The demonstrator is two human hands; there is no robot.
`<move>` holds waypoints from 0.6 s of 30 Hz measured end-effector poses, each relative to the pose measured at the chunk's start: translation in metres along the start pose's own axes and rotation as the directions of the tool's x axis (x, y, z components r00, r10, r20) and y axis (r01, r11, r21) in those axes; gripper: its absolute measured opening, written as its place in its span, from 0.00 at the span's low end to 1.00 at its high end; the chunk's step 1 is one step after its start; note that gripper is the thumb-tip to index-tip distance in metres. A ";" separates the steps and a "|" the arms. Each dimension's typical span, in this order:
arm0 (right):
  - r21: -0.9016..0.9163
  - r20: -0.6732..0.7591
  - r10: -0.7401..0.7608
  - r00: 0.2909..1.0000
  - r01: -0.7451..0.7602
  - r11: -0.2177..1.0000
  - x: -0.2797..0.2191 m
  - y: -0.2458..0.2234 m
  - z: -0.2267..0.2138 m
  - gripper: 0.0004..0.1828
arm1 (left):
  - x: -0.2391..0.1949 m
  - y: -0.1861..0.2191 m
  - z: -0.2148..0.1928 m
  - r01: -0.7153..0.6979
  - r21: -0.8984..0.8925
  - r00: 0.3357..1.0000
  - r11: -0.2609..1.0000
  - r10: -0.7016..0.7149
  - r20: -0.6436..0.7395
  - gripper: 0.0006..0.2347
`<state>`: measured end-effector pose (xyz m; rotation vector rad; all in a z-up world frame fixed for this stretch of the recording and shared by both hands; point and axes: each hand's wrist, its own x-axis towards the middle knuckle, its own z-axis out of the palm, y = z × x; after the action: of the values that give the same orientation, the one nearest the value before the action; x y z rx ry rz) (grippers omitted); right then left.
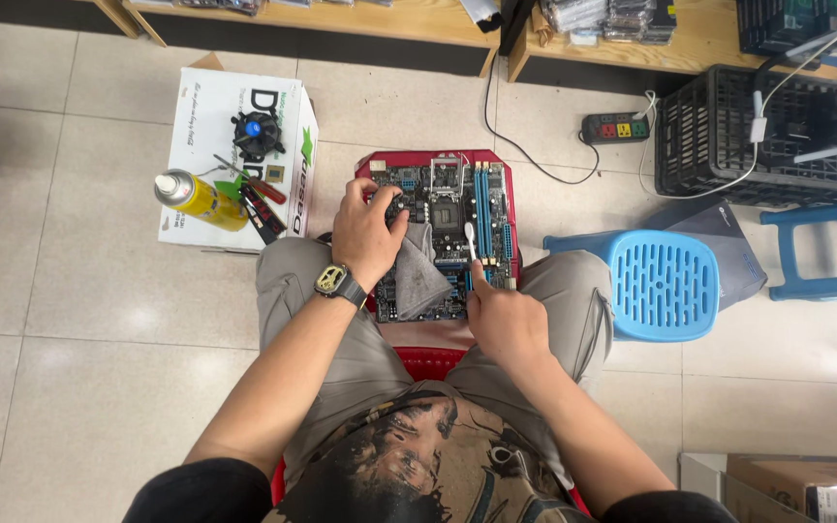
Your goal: The person cleans a computer motherboard resting on their lap using a toothbrush and a spray can. They scrub various components and wipe the surface with a cloth repeatedly throughout the clip.
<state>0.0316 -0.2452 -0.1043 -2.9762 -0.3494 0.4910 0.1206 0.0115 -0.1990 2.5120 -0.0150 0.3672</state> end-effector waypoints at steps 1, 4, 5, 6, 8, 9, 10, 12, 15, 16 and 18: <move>0.001 0.008 0.002 1.000 -0.002 1.000 -0.001 -0.002 -0.002 0.32 | 0.000 -0.002 0.002 0.004 -0.001 1.000 1.000 -0.004 0.007 0.15; -0.001 -0.013 0.028 1.000 -0.028 1.000 0.004 -0.003 -0.001 0.32 | -0.001 -0.005 0.008 -0.031 0.024 0.999 0.999 0.031 -0.016 0.15; 0.000 -0.028 0.027 0.999 -0.027 1.000 0.014 -0.001 0.005 0.31 | 0.000 -0.006 0.007 -0.030 0.024 0.999 0.999 0.030 -0.014 0.15; 0.000 -0.044 0.025 0.999 -0.025 1.000 0.023 0.000 0.010 0.31 | 0.000 -0.007 0.007 -0.029 0.024 0.999 0.999 0.030 -0.013 0.14; -0.019 -0.043 0.027 0.999 -0.028 0.999 0.030 -0.003 0.003 0.31 | -0.001 -0.006 0.009 -0.025 0.024 1.000 0.999 0.025 -0.011 0.14; -0.040 -0.044 0.026 0.999 -0.027 0.999 0.036 -0.005 -0.001 0.31 | 0.000 -0.008 0.009 -0.020 0.026 1.000 0.999 0.020 -0.012 0.15; -0.038 -0.047 0.024 0.999 -0.025 0.999 0.033 0.001 -0.001 0.31 | 0.000 -0.008 0.007 -0.021 0.029 1.000 0.999 0.022 -0.015 0.15; -0.061 -0.021 -0.004 1.000 0.002 0.998 0.025 0.015 -0.001 0.31 | 0.000 -0.006 0.005 -0.012 0.004 1.000 1.000 0.012 0.009 0.13; -0.034 0.070 0.018 0.997 -0.016 0.999 0.001 0.031 -0.011 0.30 | 0.000 -0.007 0.005 -0.012 -0.004 1.000 1.000 0.013 0.018 0.13; -0.037 0.076 0.016 0.997 -0.014 0.999 -0.003 0.035 -0.017 0.30 | 0.000 -0.007 0.005 -0.006 -0.006 1.000 1.000 0.006 0.020 0.13; -0.028 0.149 -0.020 0.989 0.024 0.999 -0.014 0.044 -0.030 0.28 | 0.001 -0.007 0.006 -0.013 -0.031 1.000 0.999 0.013 0.019 0.14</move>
<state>0.0379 -0.2926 -0.0782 -2.9684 -0.4058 0.7142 0.1240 0.0134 -0.2073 2.4860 -0.0445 0.3452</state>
